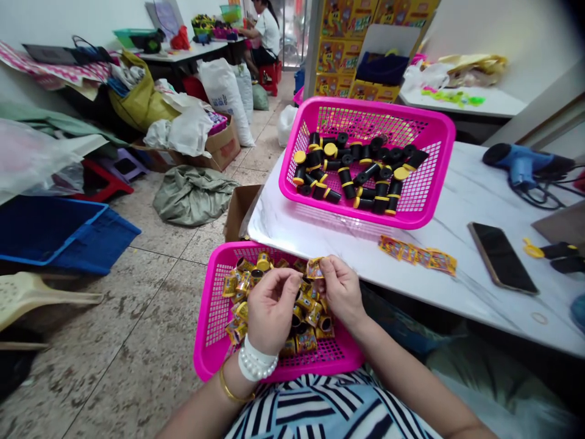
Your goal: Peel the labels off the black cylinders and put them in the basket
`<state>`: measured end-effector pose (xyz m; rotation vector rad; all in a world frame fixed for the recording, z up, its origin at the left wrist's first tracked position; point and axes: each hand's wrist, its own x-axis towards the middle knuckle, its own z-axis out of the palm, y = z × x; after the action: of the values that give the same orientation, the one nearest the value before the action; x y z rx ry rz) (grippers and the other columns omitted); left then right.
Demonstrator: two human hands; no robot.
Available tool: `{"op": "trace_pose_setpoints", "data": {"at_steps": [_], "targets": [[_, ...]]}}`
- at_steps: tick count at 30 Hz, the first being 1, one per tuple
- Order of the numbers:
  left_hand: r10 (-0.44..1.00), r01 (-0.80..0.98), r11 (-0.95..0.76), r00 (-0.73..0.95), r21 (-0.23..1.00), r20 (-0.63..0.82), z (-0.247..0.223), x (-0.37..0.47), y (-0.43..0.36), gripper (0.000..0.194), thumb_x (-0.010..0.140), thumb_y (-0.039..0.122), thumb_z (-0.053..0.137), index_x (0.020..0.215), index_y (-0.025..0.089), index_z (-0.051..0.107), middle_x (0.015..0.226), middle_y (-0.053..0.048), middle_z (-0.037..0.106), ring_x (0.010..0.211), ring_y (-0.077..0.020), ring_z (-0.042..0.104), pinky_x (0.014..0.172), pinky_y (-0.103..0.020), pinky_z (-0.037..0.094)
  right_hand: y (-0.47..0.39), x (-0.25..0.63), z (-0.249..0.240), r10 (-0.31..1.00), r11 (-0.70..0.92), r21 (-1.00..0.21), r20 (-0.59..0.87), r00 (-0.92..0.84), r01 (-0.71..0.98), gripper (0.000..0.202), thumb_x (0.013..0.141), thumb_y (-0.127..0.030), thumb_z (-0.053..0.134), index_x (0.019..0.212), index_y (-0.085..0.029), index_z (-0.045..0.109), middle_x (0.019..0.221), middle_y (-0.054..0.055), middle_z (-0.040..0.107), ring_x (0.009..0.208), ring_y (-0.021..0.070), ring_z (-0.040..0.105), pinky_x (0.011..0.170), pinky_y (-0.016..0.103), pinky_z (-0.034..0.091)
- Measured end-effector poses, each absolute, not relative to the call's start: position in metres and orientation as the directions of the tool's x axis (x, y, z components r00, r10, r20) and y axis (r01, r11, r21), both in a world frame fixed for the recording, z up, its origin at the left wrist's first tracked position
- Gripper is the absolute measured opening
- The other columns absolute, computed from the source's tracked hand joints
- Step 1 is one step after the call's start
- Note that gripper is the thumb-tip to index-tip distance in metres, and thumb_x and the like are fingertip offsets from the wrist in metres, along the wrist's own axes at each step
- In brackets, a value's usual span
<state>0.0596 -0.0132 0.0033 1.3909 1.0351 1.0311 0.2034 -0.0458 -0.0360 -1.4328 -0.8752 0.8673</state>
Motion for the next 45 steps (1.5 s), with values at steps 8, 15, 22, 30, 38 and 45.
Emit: {"op": "trace_pose_setpoints", "data": {"at_steps": [8, 15, 22, 30, 38, 45], "targets": [[0.95, 0.118, -0.21, 0.258, 0.97, 0.174, 0.002, 0.063, -0.013, 0.02, 0.091, 0.03, 0.061, 0.094, 0.019, 0.077, 0.084, -0.005, 0.07, 0.078, -0.0178, 0.062, 0.071, -0.028, 0.047, -0.052, 0.204, -0.038, 0.884, 0.088, -0.959, 0.2, 0.423, 0.271, 0.037, 0.1, -0.042, 0.049, 0.069, -0.02, 0.05, 0.063, -0.003, 0.045, 0.058, 0.0121, 0.041, 0.056, 0.026, 0.034], [0.963, 0.108, -0.212, 0.19, 0.971, 0.19, -0.001, 0.058, -0.012, 0.017, 0.09, 0.029, 0.062, 0.086, 0.018, 0.074, 0.079, -0.004, 0.067, 0.073, -0.0165, 0.061, 0.068, -0.027, 0.046, -0.051, 0.205, -0.042, 0.861, 0.158, -0.895, 0.332, 0.385, 0.418, 0.034, 0.1, -0.034, 0.05, 0.068, -0.021, 0.047, 0.063, -0.004, 0.041, 0.058, 0.0124, 0.04, 0.057, 0.027, 0.032], [0.964, 0.095, -0.199, 0.195, 0.975, 0.178, 0.0, 0.057, -0.008, 0.017, 0.09, 0.028, 0.061, 0.092, 0.018, 0.075, 0.083, -0.005, 0.068, 0.079, -0.0181, 0.062, 0.073, -0.028, 0.048, -0.05, 0.201, -0.044, 0.859, 0.166, -0.873, 0.356, 0.367, 0.459, 0.033, 0.1, -0.032, 0.05, 0.069, -0.021, 0.046, 0.063, -0.004, 0.041, 0.058, 0.0129, 0.04, 0.057, 0.028, 0.031], [0.973, 0.03, -0.099, 0.213, 0.995, 0.09, -0.009, 0.06, -0.007, 0.012, 0.083, 0.028, 0.069, 0.08, 0.017, 0.074, 0.076, -0.003, 0.064, 0.07, -0.0154, 0.058, 0.064, -0.026, 0.047, -0.048, 0.201, -0.043, 0.845, 0.231, -0.801, 0.447, 0.294, 0.553, 0.029, 0.098, -0.026, 0.052, 0.07, -0.021, 0.051, 0.064, -0.002, 0.046, 0.057, 0.0133, 0.045, 0.056, 0.028, 0.034], [0.971, 0.017, 0.009, 0.24, 1.0, -0.013, -0.01, 0.054, 0.002, 0.012, 0.076, 0.029, 0.075, 0.08, 0.018, 0.078, 0.074, -0.005, 0.071, 0.069, -0.0166, 0.062, 0.064, -0.027, 0.049, -0.039, 0.198, -0.032, 0.815, 0.403, -0.73, 0.561, 0.146, 0.552, 0.012, 0.093, -0.02, 0.058, 0.082, -0.02, 0.062, 0.071, 0.002, 0.06, 0.064, 0.0157, 0.056, 0.059, 0.028, 0.044], [0.864, -0.185, 0.453, 0.334, 0.872, -0.378, -0.013, 0.047, 0.017, 0.035, 0.069, 0.047, 0.08, 0.073, 0.016, 0.065, 0.039, 0.006, 0.049, 0.034, -0.0046, 0.034, 0.037, -0.016, 0.021, 0.028, 0.268, 0.024, 0.863, 0.252, -0.587, 0.497, 0.096, 0.769, 0.029, 0.095, -0.034, 0.056, 0.072, -0.019, 0.065, 0.068, 0.003, 0.066, 0.063, 0.0164, 0.06, 0.063, 0.028, 0.047]]}}
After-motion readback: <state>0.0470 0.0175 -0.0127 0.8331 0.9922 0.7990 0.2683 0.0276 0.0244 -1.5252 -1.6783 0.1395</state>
